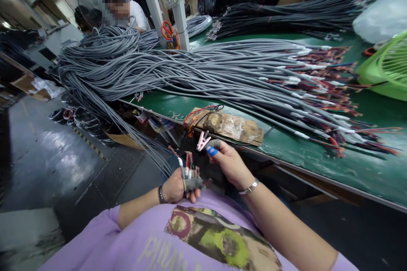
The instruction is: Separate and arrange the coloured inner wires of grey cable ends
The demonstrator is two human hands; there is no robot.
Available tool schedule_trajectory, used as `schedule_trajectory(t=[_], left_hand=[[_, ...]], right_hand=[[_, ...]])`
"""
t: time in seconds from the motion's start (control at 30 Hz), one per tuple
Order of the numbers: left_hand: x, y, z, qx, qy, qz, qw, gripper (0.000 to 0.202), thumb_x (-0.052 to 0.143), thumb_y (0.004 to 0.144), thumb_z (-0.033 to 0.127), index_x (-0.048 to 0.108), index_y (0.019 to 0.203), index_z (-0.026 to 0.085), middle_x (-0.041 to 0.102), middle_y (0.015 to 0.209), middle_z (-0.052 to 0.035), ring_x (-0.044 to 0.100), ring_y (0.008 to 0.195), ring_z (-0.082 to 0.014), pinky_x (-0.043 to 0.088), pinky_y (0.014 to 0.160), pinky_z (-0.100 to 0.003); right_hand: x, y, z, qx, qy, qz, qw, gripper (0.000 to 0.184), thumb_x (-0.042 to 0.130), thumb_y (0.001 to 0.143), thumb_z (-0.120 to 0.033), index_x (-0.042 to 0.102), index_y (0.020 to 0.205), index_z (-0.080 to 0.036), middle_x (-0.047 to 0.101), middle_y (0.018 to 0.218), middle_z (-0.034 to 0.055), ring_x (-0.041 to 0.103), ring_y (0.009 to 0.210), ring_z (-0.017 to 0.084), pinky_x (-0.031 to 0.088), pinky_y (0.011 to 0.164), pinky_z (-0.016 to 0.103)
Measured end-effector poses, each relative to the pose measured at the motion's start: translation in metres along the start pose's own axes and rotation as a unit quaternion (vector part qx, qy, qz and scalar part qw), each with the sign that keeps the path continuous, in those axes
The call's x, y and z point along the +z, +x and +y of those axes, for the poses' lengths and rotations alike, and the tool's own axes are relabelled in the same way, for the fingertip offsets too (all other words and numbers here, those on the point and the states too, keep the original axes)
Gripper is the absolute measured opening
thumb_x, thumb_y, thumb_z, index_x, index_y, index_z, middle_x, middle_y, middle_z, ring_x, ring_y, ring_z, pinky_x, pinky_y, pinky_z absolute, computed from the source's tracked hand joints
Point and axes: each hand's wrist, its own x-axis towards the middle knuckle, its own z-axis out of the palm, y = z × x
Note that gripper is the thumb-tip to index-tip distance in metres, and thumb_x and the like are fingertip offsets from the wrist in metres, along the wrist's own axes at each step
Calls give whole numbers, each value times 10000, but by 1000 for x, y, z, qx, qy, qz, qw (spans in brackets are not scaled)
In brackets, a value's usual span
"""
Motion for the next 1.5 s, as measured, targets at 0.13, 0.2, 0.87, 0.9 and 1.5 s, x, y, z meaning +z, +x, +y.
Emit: schedule_trajectory(t=[0.13,0.2,0.87,0.9,1.5], left_hand=[[-2,4,3,72,-56,114,989,473,775,575,554,602,639,120,600,506,-16,527,346,-88,243,322,-180],[-2,6,5,91,-63,136,984,471,778,574,545,606,655,115,600,512,-16,531,354,-89,242,329,-181],[3,12,-6,107,0,148,983,451,714,666,551,555,615,132,581,494,-10,515,363,-84,284,360,-189],[3,13,-6,112,-17,164,980,444,720,659,545,557,629,133,584,498,-9,515,365,-85,280,359,-191],[6,7,15,122,-123,178,969,405,765,584,482,629,669,111,562,480,1,474,332,-79,253,343,-198]], right_hand=[[-7,-9,5,65,51,-3,997,280,756,693,-437,633,774,-199,515,591,-31,429,538,109,372,527,256],[-4,-17,6,104,67,-29,992,303,761,679,-444,640,792,-190,515,594,-29,435,540,108,380,527,258],[22,-20,8,77,-68,-45,994,429,708,688,-586,562,694,-183,468,530,-45,366,491,96,288,481,250],[22,-20,8,77,-67,-43,994,435,707,687,-592,563,696,-181,470,534,-44,369,493,96,293,484,251],[7,-7,1,131,150,1,980,449,707,681,-623,618,712,-184,577,669,5,441,535,100,405,507,243]])
